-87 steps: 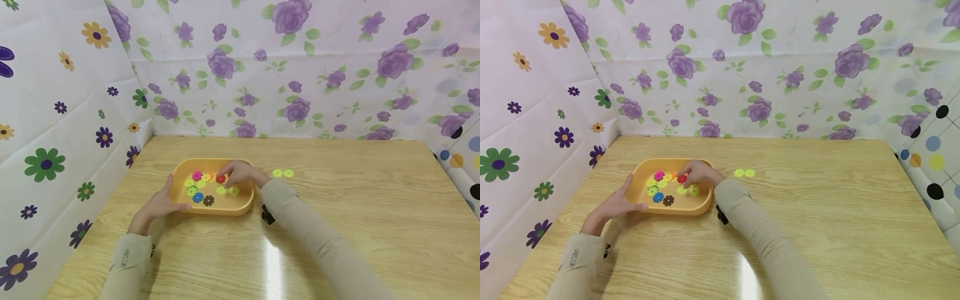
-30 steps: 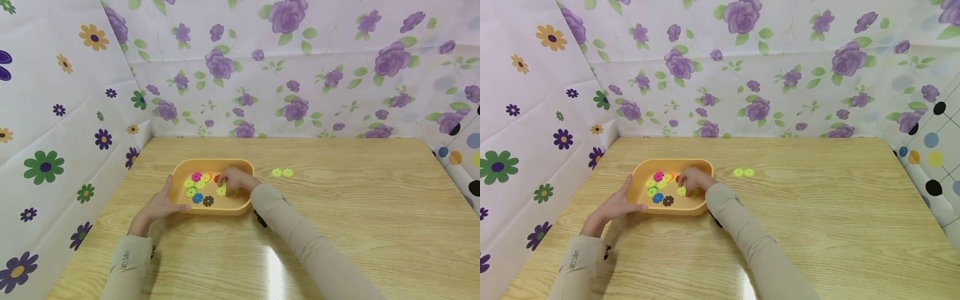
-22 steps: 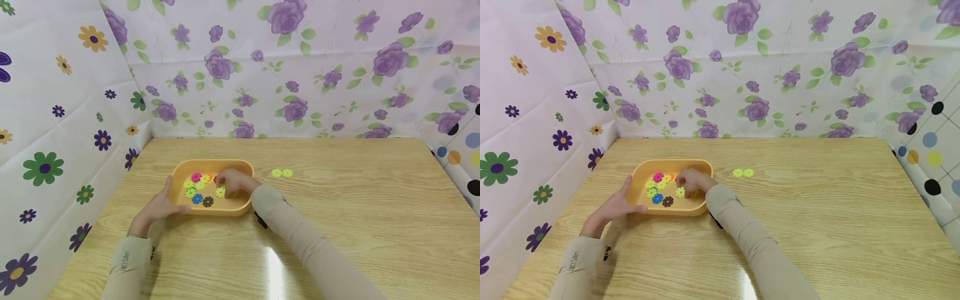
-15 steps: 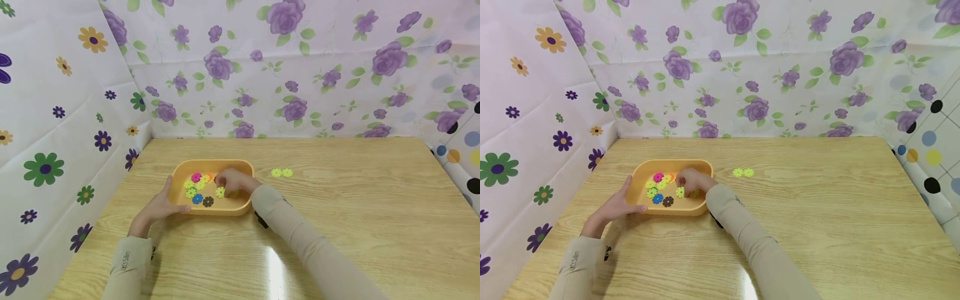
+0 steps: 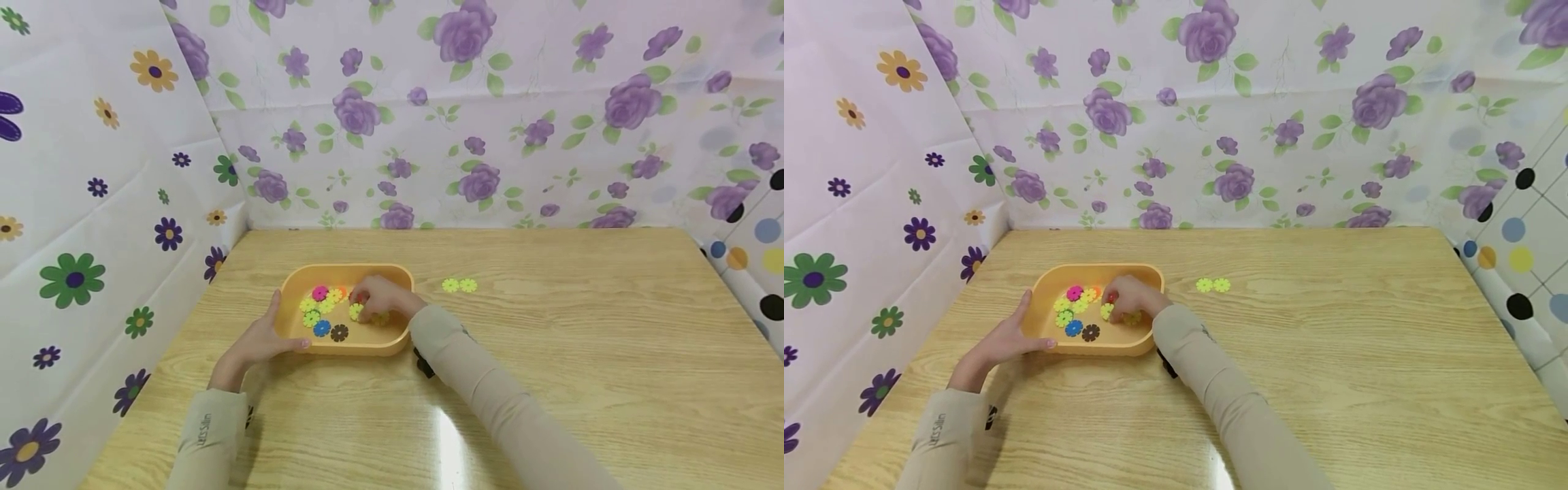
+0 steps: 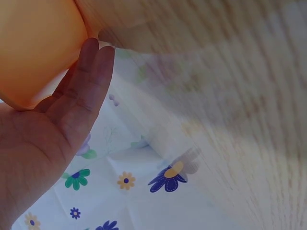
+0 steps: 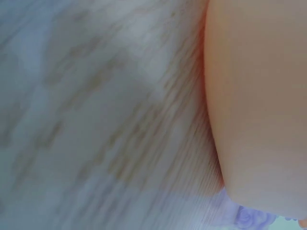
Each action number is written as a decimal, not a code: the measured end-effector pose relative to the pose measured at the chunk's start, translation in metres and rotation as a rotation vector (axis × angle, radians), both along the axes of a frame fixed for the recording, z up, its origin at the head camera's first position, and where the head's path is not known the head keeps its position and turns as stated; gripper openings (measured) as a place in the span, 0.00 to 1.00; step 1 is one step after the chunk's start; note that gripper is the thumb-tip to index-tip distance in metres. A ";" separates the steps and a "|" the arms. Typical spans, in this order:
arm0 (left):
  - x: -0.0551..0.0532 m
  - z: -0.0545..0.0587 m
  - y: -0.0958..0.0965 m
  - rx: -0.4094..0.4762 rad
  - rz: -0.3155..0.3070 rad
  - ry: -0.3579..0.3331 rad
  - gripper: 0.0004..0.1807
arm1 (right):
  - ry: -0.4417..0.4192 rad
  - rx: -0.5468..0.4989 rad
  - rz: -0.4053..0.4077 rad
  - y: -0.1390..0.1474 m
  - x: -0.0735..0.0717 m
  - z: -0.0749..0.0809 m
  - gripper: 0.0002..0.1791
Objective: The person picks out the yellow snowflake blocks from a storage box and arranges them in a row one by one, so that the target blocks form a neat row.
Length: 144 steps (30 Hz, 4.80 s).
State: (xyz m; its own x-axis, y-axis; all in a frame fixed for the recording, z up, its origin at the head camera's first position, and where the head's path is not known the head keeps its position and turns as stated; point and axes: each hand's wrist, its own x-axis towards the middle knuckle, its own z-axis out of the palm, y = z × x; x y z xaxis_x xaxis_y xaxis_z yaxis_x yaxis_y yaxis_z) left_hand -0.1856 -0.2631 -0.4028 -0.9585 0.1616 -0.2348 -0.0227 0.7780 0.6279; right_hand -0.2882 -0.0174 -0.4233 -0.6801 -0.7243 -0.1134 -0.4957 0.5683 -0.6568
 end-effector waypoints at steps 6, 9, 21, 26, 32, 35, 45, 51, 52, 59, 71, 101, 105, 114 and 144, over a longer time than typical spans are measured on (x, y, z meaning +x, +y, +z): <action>0.000 -0.001 -0.001 0.009 0.012 -0.005 0.70 | -0.056 -0.069 -0.029 0.000 -0.002 -0.001 0.16; 0.000 -0.001 -0.001 0.012 0.012 -0.005 0.70 | -0.092 -0.126 -0.035 0.001 -0.003 -0.002 0.16; 0.001 0.001 0.001 0.011 0.001 0.009 0.69 | -0.400 -0.413 -0.139 0.005 0.003 0.005 0.20; 0.001 0.001 0.000 0.003 -0.003 0.013 0.69 | -0.389 -0.431 -0.134 0.004 0.001 0.004 0.21; 0.001 0.002 0.000 -0.017 -0.005 0.003 0.69 | -0.405 -0.479 -0.150 0.007 0.003 0.010 0.19; 0.000 0.003 0.000 -0.024 -0.003 0.000 0.68 | -0.425 -0.512 -0.179 0.008 0.003 0.011 0.19; -0.002 0.003 0.002 -0.020 0.000 -0.004 0.68 | -0.410 -0.567 -0.196 0.012 0.002 0.010 0.20; -0.002 0.002 0.001 -0.010 -0.007 -0.003 0.69 | -0.410 -0.607 -0.198 0.019 0.005 0.011 0.20; -0.001 0.003 0.001 -0.005 -0.007 -0.003 0.69 | -0.414 -0.616 -0.196 0.020 0.006 0.011 0.20; -0.001 0.002 0.001 0.005 -0.005 0.005 0.69 | -0.395 -0.638 -0.191 0.032 0.012 0.019 0.19; -0.002 -0.002 -0.002 0.009 -0.006 0.011 0.69 | -0.389 -0.675 -0.163 0.049 0.022 0.036 0.17; -0.001 -0.001 -0.001 0.008 -0.010 0.005 0.69 | -0.361 -0.770 -0.237 0.097 0.037 0.048 0.19; -0.001 -0.001 -0.001 0.012 -0.010 0.009 0.69 | -0.354 -0.767 -0.242 0.106 0.037 0.045 0.20; -0.002 -0.002 0.000 0.024 -0.011 -0.001 0.68 | -0.317 -0.746 -0.256 0.130 0.041 0.041 0.20; -0.002 -0.002 -0.001 -0.003 -0.017 0.000 0.68 | -0.282 -0.619 -0.411 0.198 0.027 0.025 0.22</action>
